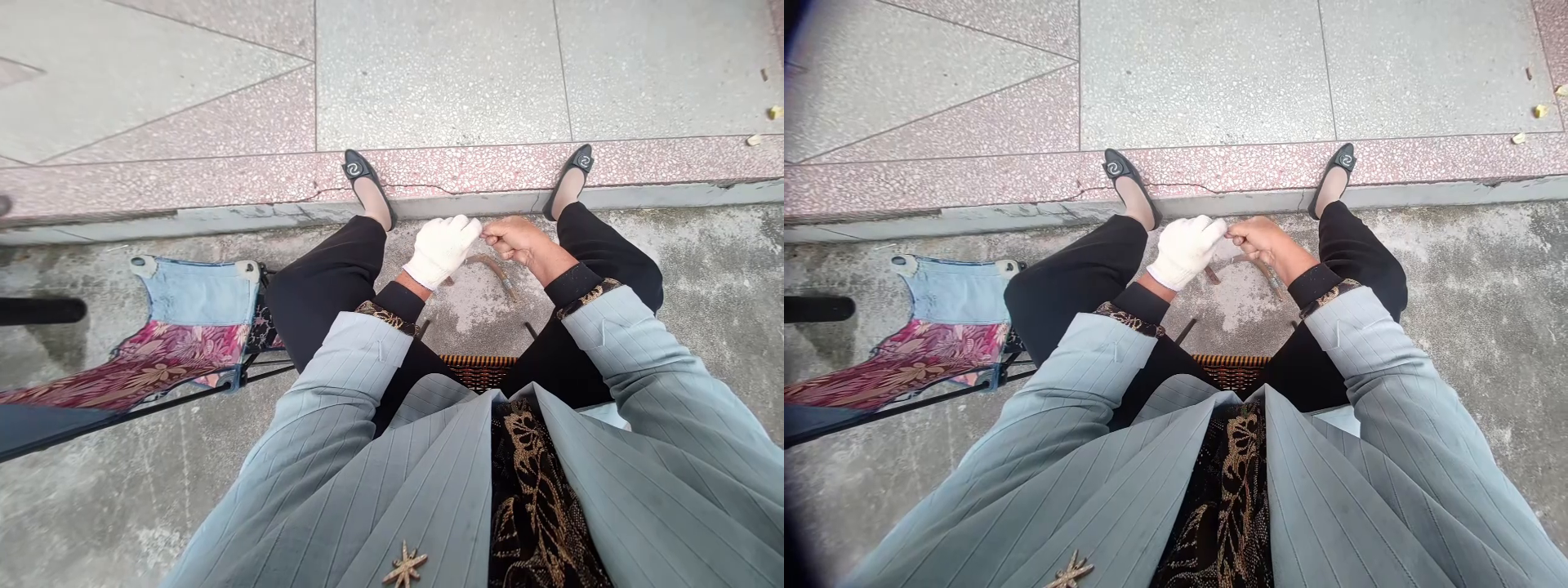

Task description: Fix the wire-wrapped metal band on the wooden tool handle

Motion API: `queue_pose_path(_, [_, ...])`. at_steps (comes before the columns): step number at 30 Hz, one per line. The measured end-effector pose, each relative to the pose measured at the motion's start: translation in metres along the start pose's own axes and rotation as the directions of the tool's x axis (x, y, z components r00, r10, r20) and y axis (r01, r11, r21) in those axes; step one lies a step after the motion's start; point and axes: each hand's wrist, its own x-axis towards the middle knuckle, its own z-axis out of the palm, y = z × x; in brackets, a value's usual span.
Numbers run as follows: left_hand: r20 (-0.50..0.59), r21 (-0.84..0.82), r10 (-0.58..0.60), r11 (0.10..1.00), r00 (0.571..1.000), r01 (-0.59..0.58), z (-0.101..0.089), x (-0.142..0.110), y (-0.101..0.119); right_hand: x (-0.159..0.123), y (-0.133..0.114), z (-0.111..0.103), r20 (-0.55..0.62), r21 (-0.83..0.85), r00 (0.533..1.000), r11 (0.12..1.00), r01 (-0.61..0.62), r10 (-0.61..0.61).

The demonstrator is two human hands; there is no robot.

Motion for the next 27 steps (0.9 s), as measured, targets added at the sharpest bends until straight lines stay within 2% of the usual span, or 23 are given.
queue_pose_path(3, [0.008, -0.046, 0.009, 0.999, 1.000, -0.008, -0.001, 0.001, -0.001, 0.001, 0.000, -0.003, -0.011, -0.034, 1.000, 0.999, 0.006, -0.007])
queue_pose_path(7, [0.008, -0.214, -0.147, 0.966, 0.989, 0.146, -0.001, 0.003, 0.001, 0.002, 0.000, -0.006, -0.060, -0.230, 0.983, 0.961, 0.157, -0.175])
queue_pose_path(10, [-0.002, -0.424, -0.233, 0.881, 0.972, 0.211, 0.000, 0.006, 0.001, 0.001, -0.001, -0.007, -0.055, -0.406, 0.941, 0.868, 0.285, -0.335])
queue_pose_path(14, [0.032, -0.662, -0.302, 0.707, 0.953, 0.246, 0.002, 0.010, -0.002, -0.001, -0.001, -0.007, -0.032, -0.574, 0.872, 0.723, 0.384, -0.488])
queue_pose_path(18, [0.096, -0.840, -0.361, 0.470, 0.927, 0.270, 0.003, 0.011, -0.002, 0.005, 0.002, -0.009, 0.045, -0.705, 0.778, 0.531, 0.469, -0.627])
queue_pose_path(21, [0.244, -0.933, -0.371, 0.162, 0.896, 0.321, 0.003, 0.010, 0.000, 0.012, 0.005, -0.013, 0.134, -0.742, 0.750, 0.437, 0.509, -0.647])
queue_pose_path(24, [0.402, -0.914, -0.251, -0.167, 0.880, 0.370, 0.002, 0.007, 0.000, 0.014, 0.004, -0.015, 0.209, -0.731, 0.747, 0.406, 0.548, -0.631])
queue_pose_path(25, [0.429, -0.893, -0.203, -0.243, 0.880, 0.380, 0.001, 0.006, 0.000, 0.012, 0.003, -0.015, 0.227, -0.720, 0.748, 0.410, 0.560, -0.623])
queue_pose_path(27, [0.452, -0.856, -0.122, -0.339, 0.884, 0.391, 0.001, 0.004, -0.001, 0.007, 0.000, -0.014, 0.238, -0.690, 0.763, 0.449, 0.568, -0.601])
